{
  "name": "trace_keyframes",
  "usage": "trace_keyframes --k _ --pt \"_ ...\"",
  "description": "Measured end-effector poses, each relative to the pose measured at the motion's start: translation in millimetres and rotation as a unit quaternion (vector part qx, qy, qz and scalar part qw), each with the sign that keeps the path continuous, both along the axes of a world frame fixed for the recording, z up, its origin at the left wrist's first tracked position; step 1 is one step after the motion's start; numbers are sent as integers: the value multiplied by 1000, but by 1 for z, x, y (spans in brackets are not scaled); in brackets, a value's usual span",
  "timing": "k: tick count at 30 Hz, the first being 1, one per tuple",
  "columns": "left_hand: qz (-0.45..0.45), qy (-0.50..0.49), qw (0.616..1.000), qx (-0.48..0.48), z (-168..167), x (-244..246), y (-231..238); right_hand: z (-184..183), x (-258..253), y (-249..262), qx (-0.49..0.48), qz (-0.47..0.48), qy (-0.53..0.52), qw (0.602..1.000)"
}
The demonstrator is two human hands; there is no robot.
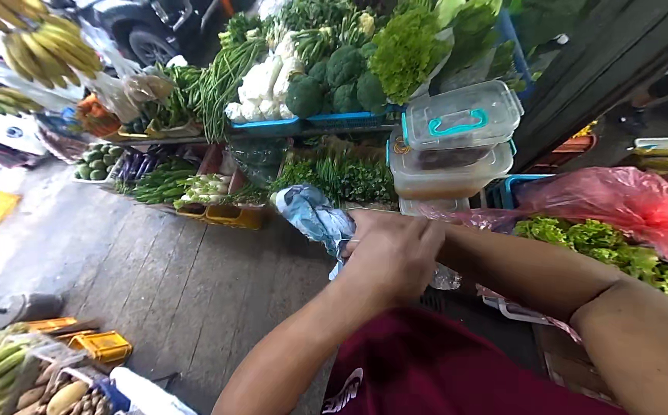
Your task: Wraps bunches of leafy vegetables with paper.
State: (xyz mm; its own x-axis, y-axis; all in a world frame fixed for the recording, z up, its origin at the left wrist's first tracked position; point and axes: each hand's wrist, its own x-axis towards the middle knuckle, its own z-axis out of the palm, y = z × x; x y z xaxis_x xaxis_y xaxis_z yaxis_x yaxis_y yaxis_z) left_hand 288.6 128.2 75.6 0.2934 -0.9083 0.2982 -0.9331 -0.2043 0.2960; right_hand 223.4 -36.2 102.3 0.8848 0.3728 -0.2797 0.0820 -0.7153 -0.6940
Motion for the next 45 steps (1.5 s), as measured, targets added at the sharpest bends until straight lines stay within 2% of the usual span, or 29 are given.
trace_keyframes --k 1,3,4,6,7,9,10,12,13,15,18,19,20,21,22,24,25,26,27,29,30,32,33,35,37,38,41,43,45 --pt "-44 32 997 -50 3 -5 18 -20 34 11 124 -23 54 991" --pt "-45 130 986 -99 11 4 72 -77 76 8 358 -19 58 932" --pt "-12 182 979 -95 9 21 96 -83 78 2 420 -16 66 905" --pt "70 274 956 -80 -2 64 116 -75 64 -5 476 -2 84 876" --pt "106 321 939 -71 -10 80 112 -67 60 -4 482 13 81 872" --pt "174 416 891 -46 -24 90 95 -55 62 4 444 19 60 894" --pt "213 481 849 -48 -39 89 86 -50 65 6 391 -6 44 919" --pt "201 572 788 -106 -85 92 74 -51 71 2 269 -76 13 960" --pt "171 579 786 -130 -102 92 76 -57 73 -6 236 -113 -2 965" --pt "118 530 825 -155 -113 84 99 -71 75 -19 212 -194 -5 958" --pt "-18 394 905 -157 -71 49 102 -91 78 -19 228 -262 18 938" --pt "-62 390 906 -153 -56 43 102 -95 75 -15 261 -257 19 930" --pt "-79 420 889 -163 -49 48 109 -95 71 -12 316 -233 15 919" --pt "-66 478 855 -192 -54 65 123 -91 66 -11 380 -197 5 904" --pt "-44 560 791 -243 -70 87 141 -88 61 -10 426 -151 -7 892" --pt "-34 697 619 -361 -105 114 168 -85 53 -3 472 -57 -29 879" --pt "-47 726 559 -399 -110 116 169 -82 55 5 477 -20 -39 878" --pt "-73 736 530 -414 -107 111 163 -81 59 12 478 20 -52 876" --pt "-101 736 529 -409 -100 101 154 -81 63 19 481 56 -61 873" --pt "-124 705 593 -370 -85 83 140 -81 75 35 469 101 -66 875" --pt "-103 680 633 -355 -80 74 138 -81 80 43 456 116 -58 880" --pt "-15 637 680 -364 -76 61 138 -78 90 59 433 121 -7 893" --pt "28 618 689 -377 -75 58 139 -77 95 67 415 115 21 903" --pt "87 609 671 -413 -83 60 147 -75 102 80 340 81 36 936" --pt "127 600 654 -444 -90 61 158 -69 102 86 240 0 -16 971" --pt "149 586 655 -453 -90 61 163 -62 99 89 211 -52 -70 974" --pt "205 515 707 -438 -90 60 173 -29 94 114 157 -151 -200 955" --pt "232 463 754 -404 -87 54 171 -23 99 149 147 -145 -186 961" --pt "258 431 768 -397 -82 49 166 -32 113 172 175 -120 -151 966"
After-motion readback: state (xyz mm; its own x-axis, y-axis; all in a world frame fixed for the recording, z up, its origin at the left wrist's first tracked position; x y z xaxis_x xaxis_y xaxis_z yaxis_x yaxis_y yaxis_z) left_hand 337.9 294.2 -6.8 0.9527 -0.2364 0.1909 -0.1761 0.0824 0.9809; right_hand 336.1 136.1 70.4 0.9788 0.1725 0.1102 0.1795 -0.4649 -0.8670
